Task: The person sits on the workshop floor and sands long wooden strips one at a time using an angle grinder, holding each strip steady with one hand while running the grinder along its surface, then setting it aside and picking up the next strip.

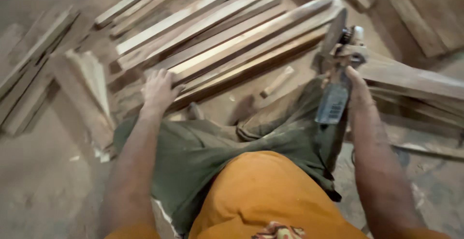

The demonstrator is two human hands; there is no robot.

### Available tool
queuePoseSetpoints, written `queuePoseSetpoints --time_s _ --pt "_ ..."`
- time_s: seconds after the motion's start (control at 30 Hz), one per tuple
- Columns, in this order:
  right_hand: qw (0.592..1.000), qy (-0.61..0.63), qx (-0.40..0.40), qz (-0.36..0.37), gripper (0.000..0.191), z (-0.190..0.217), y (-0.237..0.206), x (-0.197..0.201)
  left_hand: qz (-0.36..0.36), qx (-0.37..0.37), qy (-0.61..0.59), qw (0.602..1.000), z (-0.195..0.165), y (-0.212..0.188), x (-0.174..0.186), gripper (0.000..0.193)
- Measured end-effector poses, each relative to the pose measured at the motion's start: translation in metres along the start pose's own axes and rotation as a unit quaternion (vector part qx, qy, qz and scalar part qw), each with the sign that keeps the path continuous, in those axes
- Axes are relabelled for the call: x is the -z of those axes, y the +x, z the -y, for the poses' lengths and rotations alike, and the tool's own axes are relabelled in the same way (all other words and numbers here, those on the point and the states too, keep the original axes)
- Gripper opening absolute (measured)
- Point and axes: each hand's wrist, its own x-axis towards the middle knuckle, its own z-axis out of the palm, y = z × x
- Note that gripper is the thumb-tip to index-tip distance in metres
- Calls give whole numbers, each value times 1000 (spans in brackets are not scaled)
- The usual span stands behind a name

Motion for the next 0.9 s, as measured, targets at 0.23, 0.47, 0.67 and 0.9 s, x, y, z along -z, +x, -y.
queuePoseSetpoints --time_s 0.23,0.47,0.67,0.9 --pt "997 -41 60 33 49 -21 -18 -26 -110 96 -328 933 -96 -29 6 58" --pt "986 -105 108 71 42 -37 -33 -128 212 80 -660 717 -272 -53 6 92" --pt "975 -169 138 33 41 -41 -14 -188 121 59 -664 735 -267 -56 1 92" --pt "892 -408 160 -108 38 -107 29 -130 55 34 -684 727 -252 -74 -56 85"
